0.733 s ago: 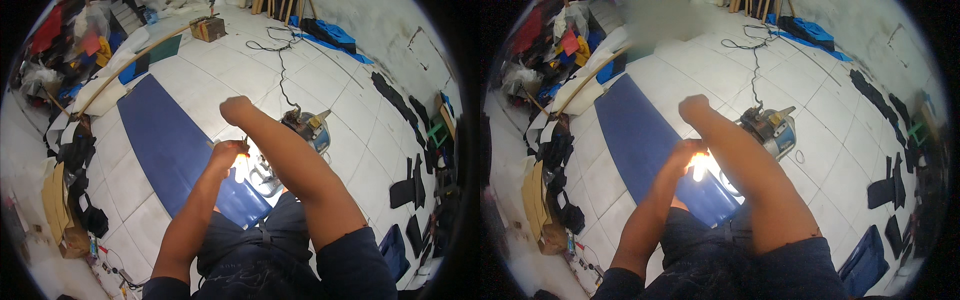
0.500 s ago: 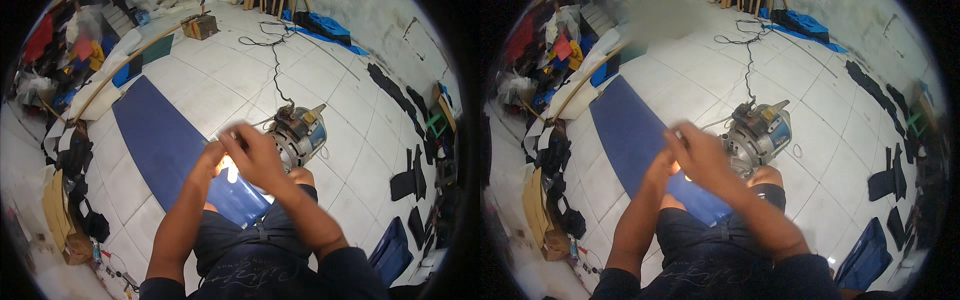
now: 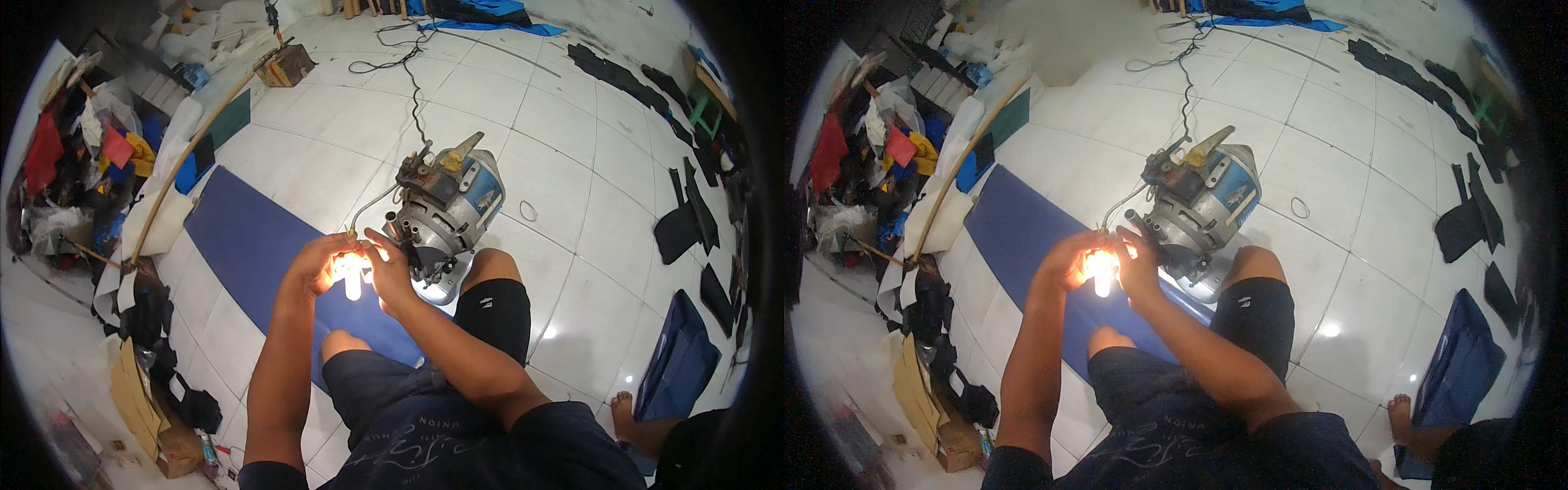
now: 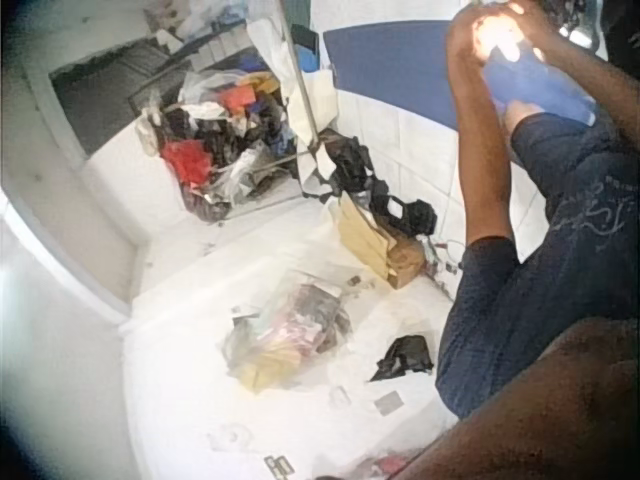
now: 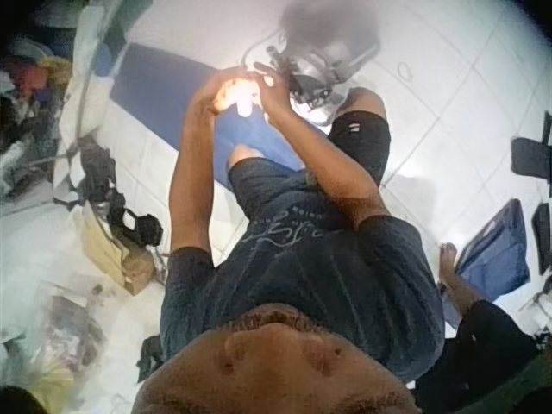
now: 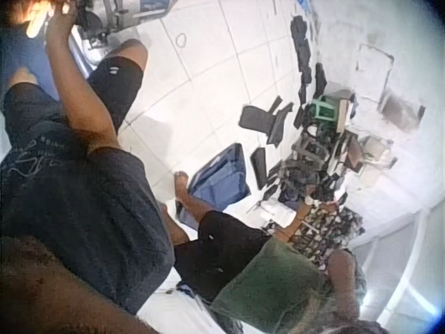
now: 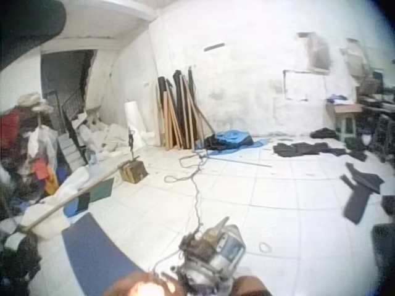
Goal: The person threads a sewing machine and adjusts its internal mechanisms using a small tool, handling thread and fabric pieces in a workspace.
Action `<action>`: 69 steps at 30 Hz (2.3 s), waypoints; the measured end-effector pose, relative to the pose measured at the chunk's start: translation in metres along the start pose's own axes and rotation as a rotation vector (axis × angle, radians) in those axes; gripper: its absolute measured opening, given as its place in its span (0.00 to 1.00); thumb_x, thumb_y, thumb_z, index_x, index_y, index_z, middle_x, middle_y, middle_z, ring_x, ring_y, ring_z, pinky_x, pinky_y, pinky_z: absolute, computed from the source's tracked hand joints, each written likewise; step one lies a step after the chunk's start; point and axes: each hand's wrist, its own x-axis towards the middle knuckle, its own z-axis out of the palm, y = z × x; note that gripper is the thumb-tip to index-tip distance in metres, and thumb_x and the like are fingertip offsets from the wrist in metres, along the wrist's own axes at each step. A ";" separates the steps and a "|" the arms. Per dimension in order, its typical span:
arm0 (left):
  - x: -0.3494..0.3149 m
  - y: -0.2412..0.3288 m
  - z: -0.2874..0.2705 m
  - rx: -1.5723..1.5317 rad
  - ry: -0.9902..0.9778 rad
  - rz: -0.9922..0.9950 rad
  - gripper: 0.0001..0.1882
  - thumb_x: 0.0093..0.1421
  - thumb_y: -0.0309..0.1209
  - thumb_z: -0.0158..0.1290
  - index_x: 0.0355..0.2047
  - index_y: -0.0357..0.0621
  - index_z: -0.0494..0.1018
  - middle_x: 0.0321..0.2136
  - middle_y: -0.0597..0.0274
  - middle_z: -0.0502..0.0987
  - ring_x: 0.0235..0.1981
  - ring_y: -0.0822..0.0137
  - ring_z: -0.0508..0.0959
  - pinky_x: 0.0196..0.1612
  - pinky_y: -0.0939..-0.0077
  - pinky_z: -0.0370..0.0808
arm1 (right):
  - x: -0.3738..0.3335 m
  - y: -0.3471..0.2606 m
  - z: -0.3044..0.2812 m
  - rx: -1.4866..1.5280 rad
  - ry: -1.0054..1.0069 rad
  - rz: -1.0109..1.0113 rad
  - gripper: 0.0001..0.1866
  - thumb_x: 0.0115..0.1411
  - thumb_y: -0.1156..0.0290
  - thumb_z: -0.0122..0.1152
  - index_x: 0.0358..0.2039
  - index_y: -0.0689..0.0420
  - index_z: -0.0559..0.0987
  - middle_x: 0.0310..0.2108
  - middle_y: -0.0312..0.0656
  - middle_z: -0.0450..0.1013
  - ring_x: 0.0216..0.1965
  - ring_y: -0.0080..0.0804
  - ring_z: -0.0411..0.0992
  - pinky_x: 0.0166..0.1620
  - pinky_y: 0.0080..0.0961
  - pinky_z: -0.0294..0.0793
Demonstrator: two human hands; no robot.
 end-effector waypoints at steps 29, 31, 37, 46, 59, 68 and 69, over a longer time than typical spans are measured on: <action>-0.018 0.006 0.013 0.191 -0.027 0.148 0.21 0.62 0.34 0.56 0.50 0.29 0.72 0.45 0.53 0.78 0.47 0.63 0.76 0.52 0.70 0.70 | -0.005 -0.021 0.017 -0.129 0.019 -0.157 0.18 0.67 0.57 0.46 0.41 0.59 0.75 0.39 0.49 0.75 0.43 0.43 0.74 0.47 0.36 0.71; -0.019 0.008 0.014 0.190 -0.029 0.132 0.21 0.62 0.33 0.56 0.51 0.29 0.72 0.45 0.53 0.78 0.47 0.63 0.76 0.52 0.70 0.70 | -0.003 -0.017 0.016 -0.145 0.036 -0.208 0.17 0.67 0.58 0.47 0.42 0.59 0.75 0.39 0.48 0.75 0.43 0.43 0.74 0.47 0.36 0.71; -0.024 0.014 0.022 0.199 -0.019 0.116 0.21 0.61 0.32 0.55 0.51 0.29 0.72 0.46 0.53 0.78 0.47 0.64 0.76 0.52 0.70 0.70 | 0.000 -0.018 0.018 -0.236 0.078 -0.310 0.13 0.66 0.64 0.50 0.42 0.59 0.74 0.37 0.45 0.75 0.39 0.37 0.74 0.44 0.32 0.73; -0.020 0.012 0.009 0.229 -0.007 0.119 0.19 0.62 0.31 0.55 0.50 0.30 0.73 0.45 0.56 0.78 0.50 0.65 0.74 0.56 0.72 0.66 | -0.010 -0.046 0.004 -0.478 -0.042 -0.441 0.10 0.61 0.71 0.54 0.39 0.61 0.79 0.37 0.48 0.76 0.37 0.41 0.75 0.42 0.35 0.75; -0.008 0.005 -0.007 0.321 0.040 0.109 0.15 0.61 0.31 0.54 0.43 0.29 0.75 0.39 0.51 0.80 0.42 0.61 0.79 0.49 0.69 0.73 | -0.013 -0.049 -0.002 -0.608 -0.077 -0.465 0.12 0.60 0.68 0.57 0.39 0.63 0.81 0.34 0.52 0.77 0.35 0.46 0.77 0.40 0.36 0.75; -0.011 0.011 -0.001 0.331 0.031 0.102 0.15 0.62 0.32 0.54 0.43 0.31 0.76 0.41 0.53 0.79 0.43 0.62 0.78 0.50 0.68 0.72 | -0.006 -0.044 0.001 -0.453 -0.125 -0.253 0.17 0.62 0.61 0.54 0.38 0.63 0.81 0.34 0.52 0.79 0.37 0.44 0.78 0.42 0.34 0.74; -0.011 0.011 0.000 0.329 0.034 0.100 0.15 0.62 0.32 0.54 0.43 0.31 0.76 0.41 0.53 0.79 0.43 0.62 0.78 0.50 0.68 0.72 | -0.006 -0.044 0.002 -0.378 -0.121 -0.238 0.20 0.62 0.56 0.53 0.37 0.60 0.82 0.34 0.52 0.78 0.39 0.47 0.77 0.43 0.37 0.74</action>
